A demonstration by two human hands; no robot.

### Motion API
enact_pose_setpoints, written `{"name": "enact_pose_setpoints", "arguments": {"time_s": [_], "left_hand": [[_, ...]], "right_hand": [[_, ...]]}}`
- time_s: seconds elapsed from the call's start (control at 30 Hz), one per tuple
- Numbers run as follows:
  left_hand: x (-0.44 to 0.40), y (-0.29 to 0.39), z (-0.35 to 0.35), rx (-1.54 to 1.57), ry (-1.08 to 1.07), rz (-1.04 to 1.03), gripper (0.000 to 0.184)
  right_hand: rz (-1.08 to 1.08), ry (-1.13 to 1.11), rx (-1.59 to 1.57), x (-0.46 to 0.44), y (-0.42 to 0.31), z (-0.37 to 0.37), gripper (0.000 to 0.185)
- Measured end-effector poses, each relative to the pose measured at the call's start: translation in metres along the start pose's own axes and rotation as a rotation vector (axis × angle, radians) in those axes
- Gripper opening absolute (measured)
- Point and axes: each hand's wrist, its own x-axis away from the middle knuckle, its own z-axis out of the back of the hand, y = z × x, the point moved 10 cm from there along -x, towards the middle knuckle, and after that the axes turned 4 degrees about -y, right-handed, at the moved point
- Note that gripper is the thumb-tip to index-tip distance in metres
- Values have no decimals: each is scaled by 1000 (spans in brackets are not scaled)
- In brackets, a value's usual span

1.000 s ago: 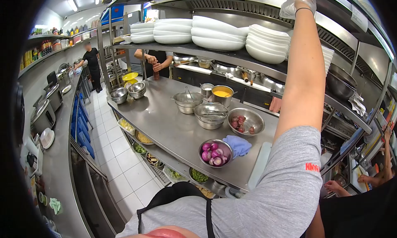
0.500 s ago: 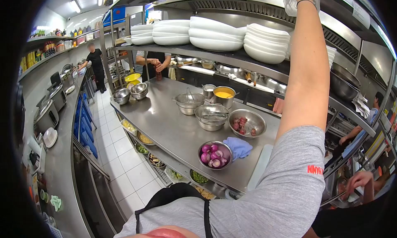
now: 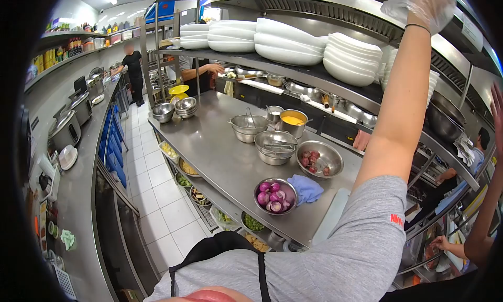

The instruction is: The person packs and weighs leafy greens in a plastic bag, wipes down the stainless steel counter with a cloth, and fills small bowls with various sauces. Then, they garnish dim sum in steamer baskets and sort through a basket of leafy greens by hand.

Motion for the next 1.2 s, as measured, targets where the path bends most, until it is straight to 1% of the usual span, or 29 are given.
{"name": "enact_pose_setpoints", "arguments": {"time_s": [0.03,0.1,0.2,0.23,0.27,0.3,0.33,0.37,0.4,0.43,0.47,0.5,0.53,0.57,0.63,0.67,0.7,0.73,0.77,0.83,0.87,0.93,0.97,1.03,1.07,1.1,1.17,1.2], "left_hand": [[2,-11,1,12,13,17,26],[10,-40,4,45,50,52,26],[16,-99,2,122,115,96,26],[17,-116,1,157,140,94,27],[20,-120,0,203,158,48,27],[93,-29,29,118,213,-169,27],[114,1,31,273,140,-192,29],[89,1,24,501,82,-297,30],[133,51,40,559,120,-397,34],[193,109,55,519,76,-390,41],[220,144,66,531,46,-554,40],[262,181,78,574,-25,-744,39],[303,207,90,600,-89,-897,37],[343,225,104,524,-123,-967,39],[418,238,153,337,216,-1238,45],[441,229,177,328,410,-1297,48],[462,215,198,306,599,-1350,52],[473,192,220,316,787,-1330,55],[476,163,238,365,897,-1278,57],[489,112,261,395,1100,-1212,55],[494,93,270,399,1130,-1188,55],[498,61,283,371,1152,-1061,57],[505,49,288,378,1177,-1031,57],[520,24,304,542,1248,-1040,61],[521,6,311,618,1290,-975,65],[522,-10,318,620,1303,-954,65],[530,-40,331,526,1461,-949,65],[527,-56,337,707,1477,-1076,62]], "right_hand": [[27,180,-50,10,-2,14,64],[39,339,-260,29,-7,22,60],[15,456,-627,65,-35,23,55],[-7,480,-767,81,-50,21,53],[-32,495,-909,97,-66,18,51],[-68,502,-1057,114,-87,14,49],[-115,507,-1201,133,-109,11,48],[-167,497,-1338,154,-135,9,46],[-224,477,-1476,176,-165,9,44],[-284,447,-1614,198,-199,10,42],[-348,405,-1755,221,-238,15,41],[-423,324,-1894,246,-282,23,39],[-494,190,-2036,271,-334,36,37],[-561,7,-2153,296,-386,56,36],[-603,-637,-2215,348,-499,125,58],[-421,-736,-2312,371,-546,164,58],[-607,-851,-2504,388,-575,217,64],[-508,-907,-2509,405,-605,255,62],[-505,-915,-2553,410,-624,289,62],[-580,-1054,-2702,422,-658,344,69],[-576,-1073,-2731,425,-670,364,69],[-428,-1125,-2701,429,-692,404,67],[-427,-1151,-2728,432,-703,422,67],[-554,-1343,-2888,442,-728,458,65],[-426,-1343,-2903,439,-732,478,61],[-431,-1363,-2916,442,-740,494,61],[-353,-1536,-3099,449,-758,541,59],[-242,-1546,-3124,450,-759,563,55]]}}
